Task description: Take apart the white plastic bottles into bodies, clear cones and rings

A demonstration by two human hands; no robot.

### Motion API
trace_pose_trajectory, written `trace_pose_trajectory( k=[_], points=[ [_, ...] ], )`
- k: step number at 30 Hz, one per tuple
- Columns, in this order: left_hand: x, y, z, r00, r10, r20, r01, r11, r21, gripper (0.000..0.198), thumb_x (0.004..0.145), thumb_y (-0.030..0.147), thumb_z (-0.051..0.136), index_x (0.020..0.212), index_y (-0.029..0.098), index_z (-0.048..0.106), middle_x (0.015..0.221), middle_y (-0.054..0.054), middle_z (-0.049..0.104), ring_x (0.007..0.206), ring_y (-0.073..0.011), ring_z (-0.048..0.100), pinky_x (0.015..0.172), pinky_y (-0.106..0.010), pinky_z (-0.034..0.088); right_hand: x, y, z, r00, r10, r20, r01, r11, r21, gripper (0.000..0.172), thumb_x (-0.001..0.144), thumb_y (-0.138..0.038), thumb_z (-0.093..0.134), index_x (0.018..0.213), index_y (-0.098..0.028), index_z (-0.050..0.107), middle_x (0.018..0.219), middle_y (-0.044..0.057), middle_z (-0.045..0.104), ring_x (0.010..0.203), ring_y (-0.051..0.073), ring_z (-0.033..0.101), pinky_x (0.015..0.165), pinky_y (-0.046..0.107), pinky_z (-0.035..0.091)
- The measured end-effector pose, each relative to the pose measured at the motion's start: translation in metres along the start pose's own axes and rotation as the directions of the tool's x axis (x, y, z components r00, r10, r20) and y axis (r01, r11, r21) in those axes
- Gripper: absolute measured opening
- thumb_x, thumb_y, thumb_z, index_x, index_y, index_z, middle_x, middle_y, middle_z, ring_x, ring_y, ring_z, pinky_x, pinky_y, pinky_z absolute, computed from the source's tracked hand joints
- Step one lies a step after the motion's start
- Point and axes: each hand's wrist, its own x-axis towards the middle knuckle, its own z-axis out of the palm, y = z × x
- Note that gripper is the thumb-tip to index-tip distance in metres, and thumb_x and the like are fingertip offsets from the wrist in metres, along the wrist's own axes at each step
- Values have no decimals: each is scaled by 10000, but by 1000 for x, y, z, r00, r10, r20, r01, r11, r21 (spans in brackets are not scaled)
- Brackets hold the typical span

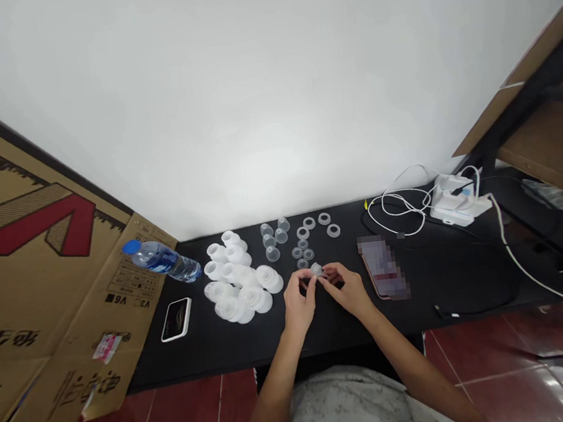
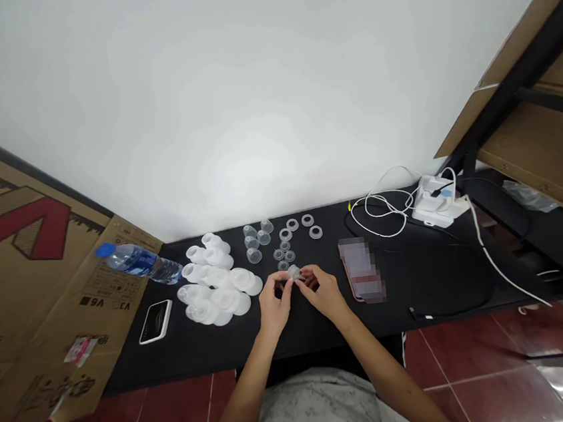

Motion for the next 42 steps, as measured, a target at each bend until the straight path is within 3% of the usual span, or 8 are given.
trace_pose_trajectory(
  k=[6, 9, 16, 20, 27, 35, 38, 42],
  points=[
    [0, 3, -2, 999, 28, 26, -28, 999, 19, 202, 1067, 407, 651, 1126, 222, 705, 1076, -90, 787, 959, -238, 755, 852, -364, 606, -1, 4, 0, 996, -94, 8, 94, 993, -65, 153, 1065, -361, 659, 1010, -245, 740, 883, 40, 806, 728, 214, 775, 727, 321, 628],
    [-1, 2, 0, 1000, 18, -3, -18, 1000, 13, 205, 1060, 405, 662, 1121, 216, 714, 1053, -90, 790, 910, -228, 757, 817, -352, 608, -2, 4, 1, 986, -164, 33, 166, 980, -108, 215, 1105, -346, 601, 967, -241, 728, 824, 34, 767, 679, 200, 742, 702, 309, 605],
    [-3, 0, 3, 998, -29, -62, 28, 1000, -10, 236, 1057, 424, 658, 1135, 208, 717, 1024, -87, 791, 850, -206, 746, 800, -337, 614, -5, 2, 3, 953, -289, 87, 300, 941, -156, 245, 1141, -309, 534, 1002, -247, 725, 879, 66, 750, 806, 222, 742, 777, 335, 617],
    [-3, 1, 3, 998, -25, -56, 25, 1000, 2, 236, 1064, 418, 642, 1141, 207, 714, 1015, -80, 787, 803, -190, 723, 782, -326, 606, -5, 1, 3, 965, -256, 60, 262, 954, -143, 228, 1130, -305, 551, 993, -249, 724, 882, 62, 760, 803, 222, 751, 776, 328, 615],
    [-1, 4, 5, 1000, -12, -26, 13, 999, 35, 202, 1061, 398, 645, 1135, 223, 712, 1035, -68, 787, 738, -178, 683, 745, -319, 586, -1, 1, -1, 998, -64, 26, 64, 998, -9, 169, 1093, -323, 620, 977, -253, 720, 832, 28, 800, 749, 217, 806, 712, 290, 618],
    [-3, -1, 5, 996, -17, -88, 18, 1000, 8, 231, 1046, 427, 673, 1109, 210, 716, 977, -66, 775, 757, -181, 695, 743, -313, 582, -3, 1, 1, 965, -254, 71, 261, 958, -122, 236, 1119, -323, 577, 966, -240, 736, 831, 56, 780, 752, 214, 765, 755, 313, 619],
    [-3, -1, 5, 996, -20, -84, 20, 1000, 3, 243, 1048, 441, 670, 1109, 211, 718, 982, -64, 773, 747, -175, 691, 739, -308, 580, -4, -1, 0, 972, -226, 58, 231, 968, -98, 228, 1113, -314, 587, 967, -238, 745, 839, 55, 788, 738, 207, 774, 728, 301, 622],
    [-2, -1, 6, 998, -25, -53, 25, 1000, -15, 256, 1058, 449, 654, 1130, 210, 710, 1008, -69, 781, 747, -173, 701, 747, -313, 593, -2, -4, -3, 996, -87, 16, 88, 996, -15, 203, 1090, -351, 635, 973, -242, 761, 818, 45, 811, 729, 225, 811, 715, 313, 648]
  ],
)
